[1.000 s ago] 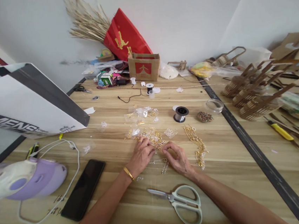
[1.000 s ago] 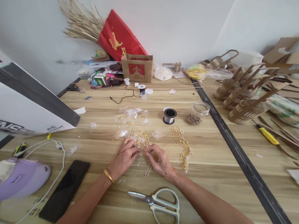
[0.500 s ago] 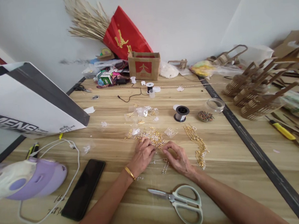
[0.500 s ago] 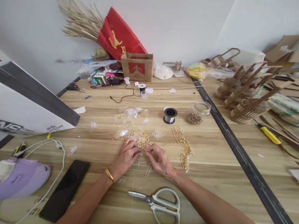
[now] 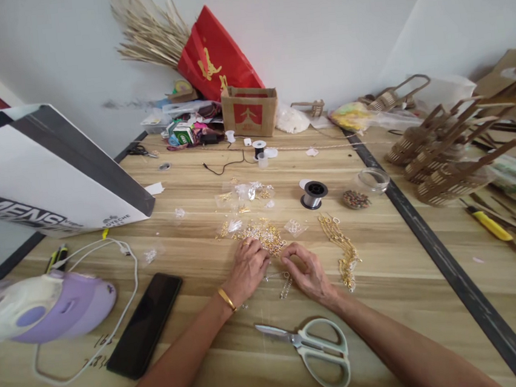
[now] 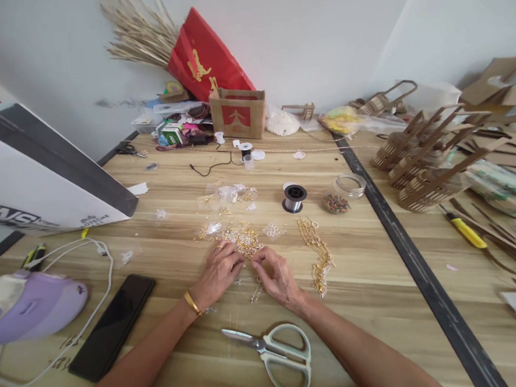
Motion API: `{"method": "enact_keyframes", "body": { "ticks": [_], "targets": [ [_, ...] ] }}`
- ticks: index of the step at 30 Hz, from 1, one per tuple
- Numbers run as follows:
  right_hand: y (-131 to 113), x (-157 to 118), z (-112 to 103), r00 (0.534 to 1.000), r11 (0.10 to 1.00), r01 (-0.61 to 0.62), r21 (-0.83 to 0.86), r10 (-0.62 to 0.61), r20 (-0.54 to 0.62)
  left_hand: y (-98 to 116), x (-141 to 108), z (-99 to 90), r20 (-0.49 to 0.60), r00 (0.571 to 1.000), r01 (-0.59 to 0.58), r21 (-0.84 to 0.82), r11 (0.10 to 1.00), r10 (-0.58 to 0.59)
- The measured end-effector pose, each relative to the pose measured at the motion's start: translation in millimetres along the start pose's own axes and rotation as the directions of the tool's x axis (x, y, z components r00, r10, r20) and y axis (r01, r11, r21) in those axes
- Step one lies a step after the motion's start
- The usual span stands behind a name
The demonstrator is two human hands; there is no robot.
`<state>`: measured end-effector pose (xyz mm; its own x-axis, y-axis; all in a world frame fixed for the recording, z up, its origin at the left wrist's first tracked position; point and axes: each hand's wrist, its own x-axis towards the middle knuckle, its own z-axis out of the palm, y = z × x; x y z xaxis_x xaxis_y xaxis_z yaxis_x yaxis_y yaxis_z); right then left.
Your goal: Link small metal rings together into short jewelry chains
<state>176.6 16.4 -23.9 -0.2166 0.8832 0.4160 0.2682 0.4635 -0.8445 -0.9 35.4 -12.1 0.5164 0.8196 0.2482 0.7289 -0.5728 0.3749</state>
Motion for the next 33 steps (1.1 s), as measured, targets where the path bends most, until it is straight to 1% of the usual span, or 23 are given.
{"method": "enact_keyframes", "body": {
  "ticks": [5,8,13,16,17,18,19,21,23,24,26,28,29,33],
  "targets": [
    [-1.3,0.5,-0.4,1.000,1.000,-0.002,0.004,0.002,0.004,-1.5,0.0,2.3,0.002,1.000,-0.003,0.014,1.000,0.003],
    [-0.4,0.2,-0.5,1.000,1.000,0.000,0.012,0.000,0.008,-3.5,0.3,3.9,-0.014,1.000,0.004,-0.024,1.000,-0.004],
    [1.1,-0.3,-0.6,1.000,1.000,-0.003,0.014,0.002,0.006,-6.2,3.5,-1.4,-0.100,0.993,0.037,-0.191,0.981,-0.057],
    [0.9,0.0,-0.7,1.000,1.000,0.004,0.013,-0.004,0.003,-6.6,5.0,-8.0,-0.156,0.976,0.083,-0.369,0.926,-0.150],
    [0.7,0.0,-0.8,1.000,1.000,0.004,0.015,-0.004,0.003,-6.6,5.0,-9.9,-0.151,0.967,0.115,-0.451,0.885,-0.203],
    [0.6,0.0,-0.9,1.000,1.000,0.004,0.016,-0.004,0.004,-6.7,4.6,-11.3,-0.126,0.956,0.157,-0.543,0.825,-0.265],
    [0.5,0.0,-0.9,1.000,1.000,0.003,0.017,-0.004,0.005,-6.9,4.0,-12.1,-0.079,0.940,0.208,-0.637,0.742,-0.331],
    [-0.2,-0.3,-0.9,1.000,1.000,0.000,0.016,0.000,0.004,-7.9,2.0,-12.2,0.061,0.900,0.307,-0.793,0.527,-0.432],
    [-1.8,-0.5,-0.5,1.000,1.000,-0.017,0.018,0.017,-0.003,-9.5,-0.3,-10.4,0.191,0.865,0.359,-0.882,0.307,-0.463],
    [-2.9,-0.7,-0.2,0.999,0.999,-0.032,0.024,0.032,-0.010,-10.1,-1.3,-9.1,0.238,0.857,0.367,-0.905,0.217,-0.457],
    [-5.8,-0.9,0.9,0.998,0.997,-0.063,0.046,0.065,-0.027,-10.7,-2.9,-6.7,0.299,0.848,0.367,-0.927,0.078,-0.438],
    [-8.8,-1.4,2.5,0.995,0.994,-0.082,0.073,0.086,-0.042,-9.8,-3.6,-5.1,0.342,0.835,0.370,-0.929,-0.021,-0.431],
    [-10.2,-1.8,3.4,0.995,0.993,-0.085,0.084,0.089,-0.047,-8.8,-3.8,-4.8,0.360,0.829,0.374,-0.926,-0.055,-0.427],
    [-13.7,-4.5,6.2,0.997,0.993,-0.068,0.102,0.072,-0.041,-3.6,-3.6,-5.1,0.416,0.820,0.396,-0.908,-0.135,-0.393]
  ]
}}
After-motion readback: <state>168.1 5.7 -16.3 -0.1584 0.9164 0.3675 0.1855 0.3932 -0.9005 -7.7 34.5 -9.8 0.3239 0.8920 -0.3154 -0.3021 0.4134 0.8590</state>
